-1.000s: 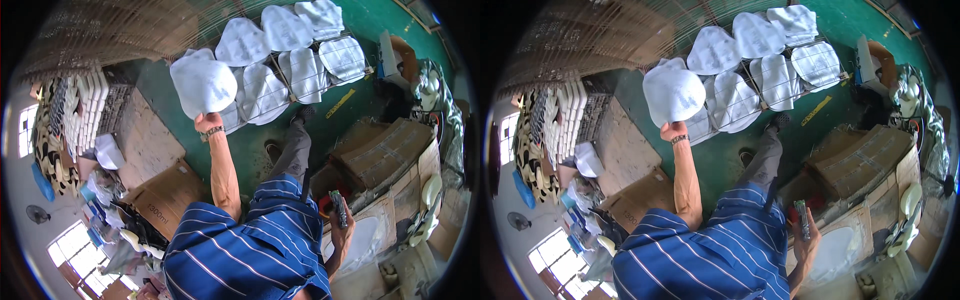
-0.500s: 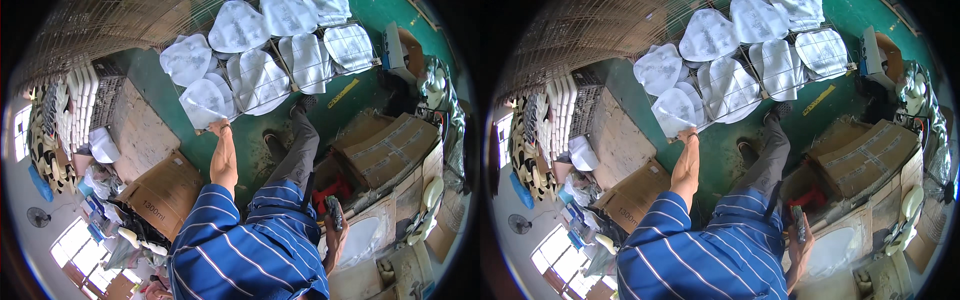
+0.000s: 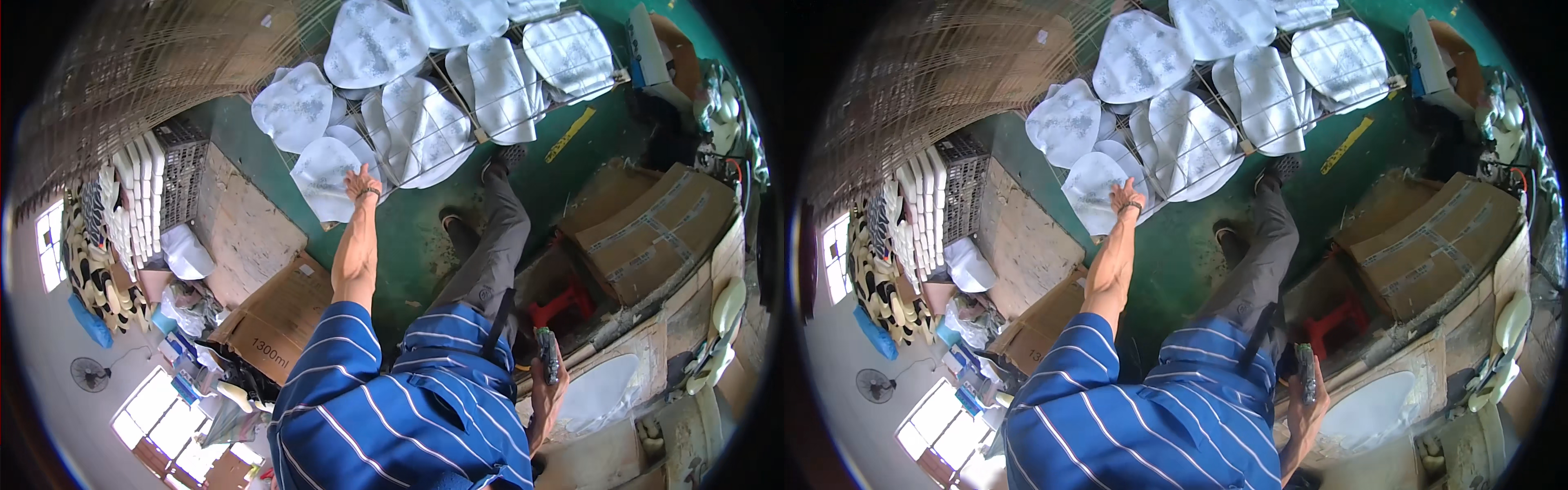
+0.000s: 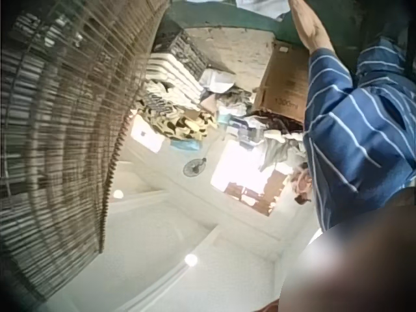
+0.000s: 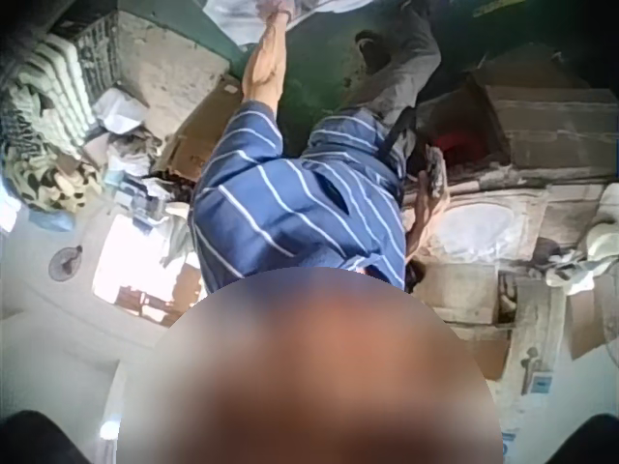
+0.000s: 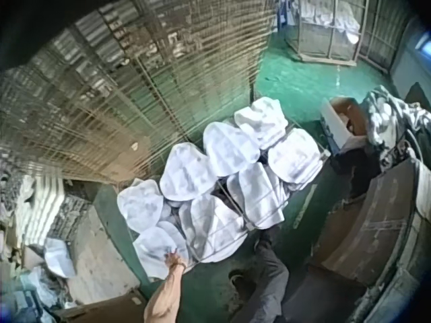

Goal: Applying spray adhesive to foam pads and assembling components on a workbench.

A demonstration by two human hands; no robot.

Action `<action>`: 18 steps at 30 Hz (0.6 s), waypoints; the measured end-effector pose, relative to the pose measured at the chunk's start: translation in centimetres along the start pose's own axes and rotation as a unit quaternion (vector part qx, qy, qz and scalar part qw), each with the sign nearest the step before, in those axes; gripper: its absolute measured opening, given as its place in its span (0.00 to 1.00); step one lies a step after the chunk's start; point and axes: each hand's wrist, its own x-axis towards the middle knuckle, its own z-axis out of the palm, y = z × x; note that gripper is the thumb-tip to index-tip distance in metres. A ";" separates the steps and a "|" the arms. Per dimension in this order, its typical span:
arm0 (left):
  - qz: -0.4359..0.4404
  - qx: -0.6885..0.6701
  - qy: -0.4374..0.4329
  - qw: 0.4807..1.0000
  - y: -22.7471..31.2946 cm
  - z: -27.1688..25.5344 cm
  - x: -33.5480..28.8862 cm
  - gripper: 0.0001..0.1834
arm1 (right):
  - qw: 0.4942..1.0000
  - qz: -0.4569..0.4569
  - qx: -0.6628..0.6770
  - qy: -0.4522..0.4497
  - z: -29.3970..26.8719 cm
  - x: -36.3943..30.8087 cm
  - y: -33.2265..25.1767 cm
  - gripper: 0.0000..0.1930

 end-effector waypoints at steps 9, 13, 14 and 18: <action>0.013 0.186 0.021 0.982 1.8 0.2 4.6 0.26 | 0.996 0.081 -0.026 -0.036 2.0 3.6 1.9 0.32; 0.023 0.136 0.027 0.990 3.0 -0.4 3.7 0.24 | 0.997 0.072 -0.028 -0.026 1.5 3.8 0.8 0.33; 0.019 0.151 0.015 0.988 3.3 -0.6 3.5 0.21 | 0.996 0.074 -0.028 -0.028 1.3 3.8 0.7 0.33; 0.009 0.172 0.009 0.985 4.0 -0.6 3.4 0.21 | 0.996 0.082 -0.035 -0.032 0.9 4.2 1.1 0.33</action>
